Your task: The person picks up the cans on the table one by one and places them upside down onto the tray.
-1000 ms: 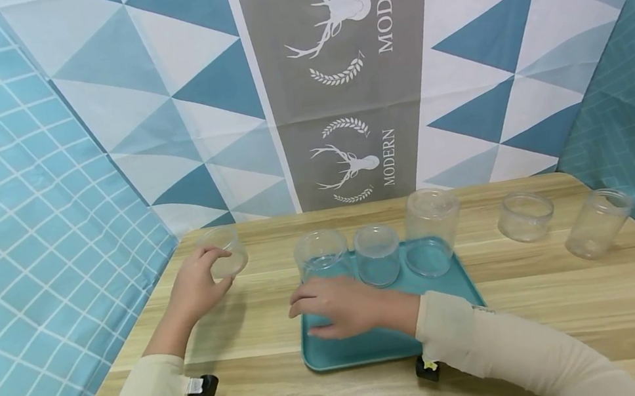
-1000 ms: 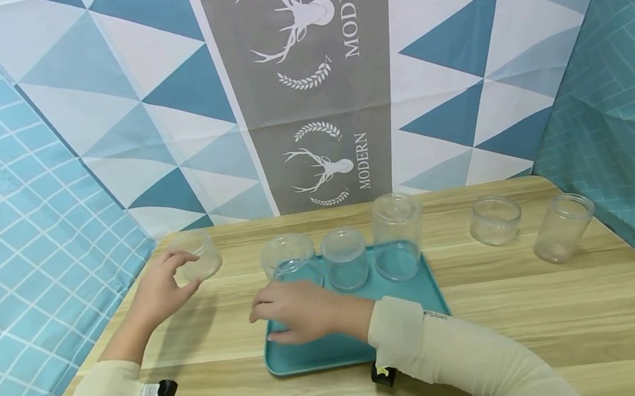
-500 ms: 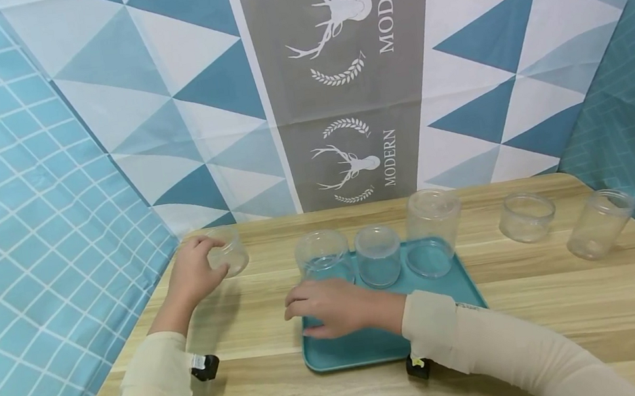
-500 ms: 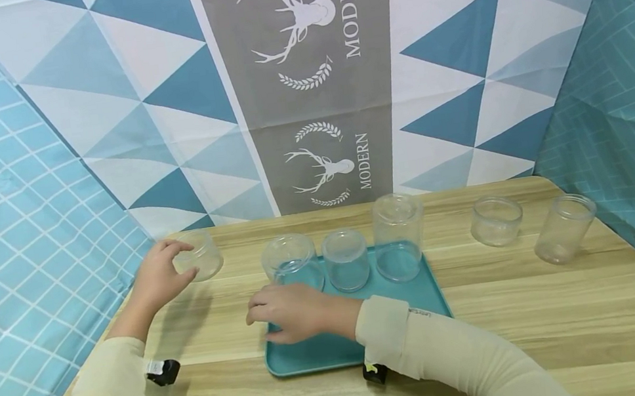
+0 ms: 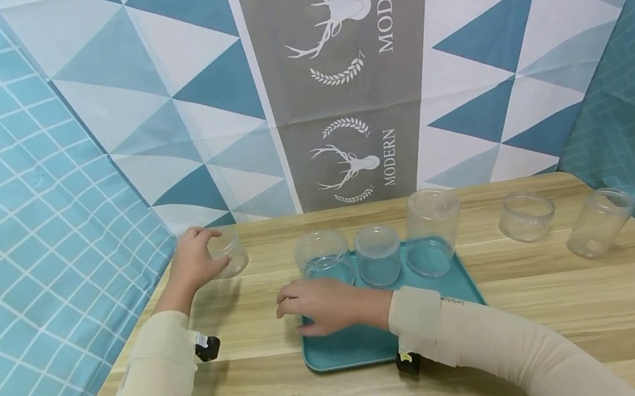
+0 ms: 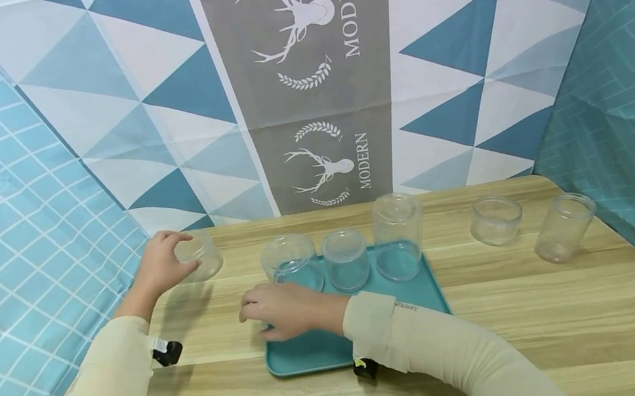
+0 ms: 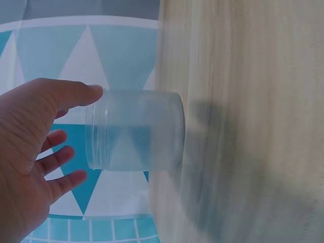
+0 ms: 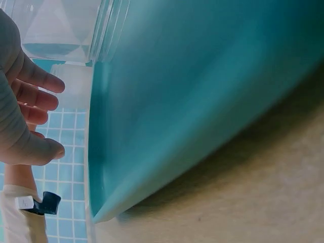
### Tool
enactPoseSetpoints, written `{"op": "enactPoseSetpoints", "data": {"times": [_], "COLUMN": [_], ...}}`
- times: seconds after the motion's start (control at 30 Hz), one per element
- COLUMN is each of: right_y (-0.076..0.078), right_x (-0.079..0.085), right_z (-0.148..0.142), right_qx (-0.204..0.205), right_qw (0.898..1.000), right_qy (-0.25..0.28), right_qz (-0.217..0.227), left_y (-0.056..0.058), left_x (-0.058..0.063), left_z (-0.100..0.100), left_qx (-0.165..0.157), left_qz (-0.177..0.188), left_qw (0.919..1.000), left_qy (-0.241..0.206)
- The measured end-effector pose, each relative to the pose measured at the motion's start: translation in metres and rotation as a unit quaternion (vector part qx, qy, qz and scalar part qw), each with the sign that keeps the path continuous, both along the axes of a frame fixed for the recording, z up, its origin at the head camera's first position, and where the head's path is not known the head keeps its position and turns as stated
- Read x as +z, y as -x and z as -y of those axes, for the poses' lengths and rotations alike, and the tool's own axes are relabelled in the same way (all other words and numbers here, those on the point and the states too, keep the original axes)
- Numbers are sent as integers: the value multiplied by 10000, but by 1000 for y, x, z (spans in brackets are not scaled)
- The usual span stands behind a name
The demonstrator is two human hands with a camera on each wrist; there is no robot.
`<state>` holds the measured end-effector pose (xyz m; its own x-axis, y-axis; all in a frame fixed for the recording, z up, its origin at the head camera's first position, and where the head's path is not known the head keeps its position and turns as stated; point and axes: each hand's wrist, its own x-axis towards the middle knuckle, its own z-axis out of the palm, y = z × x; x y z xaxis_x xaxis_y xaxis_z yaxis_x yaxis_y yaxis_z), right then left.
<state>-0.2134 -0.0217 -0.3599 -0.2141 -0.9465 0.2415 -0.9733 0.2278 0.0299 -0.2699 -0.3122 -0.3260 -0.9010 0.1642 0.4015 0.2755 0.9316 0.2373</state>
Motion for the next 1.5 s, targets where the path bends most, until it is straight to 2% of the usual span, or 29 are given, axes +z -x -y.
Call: {"op": "enactPoseSetpoints", "data": {"times": [0.43,0.7,0.87,1.03,1.23,1.5], "right_y": [6,9,8,5,4,8], "right_x": [7,12,13,13,13,14], "right_z": [10,19,26,33,41,49], "right_qx": [172,0,42,-403,-951,-1352], "right_qw": [9998,9998,9996,9981,9925,9882], "right_qy": [-88,-193,-274,-476,-756,-646], "right_qz": [-84,-98,-15,27,157,306], "left_y": [22,42,44,43,45,46], "left_x": [5,10,15,18,18,17], "left_z": [5,12,13,8,2,0], "left_qx": [338,425,386,336,333,495], "left_qz": [830,1394,1694,1963,2263,2363], "left_qw": [9959,9885,9841,9793,9712,9683], "left_qy": [105,-398,-367,-374,-669,-647]}}
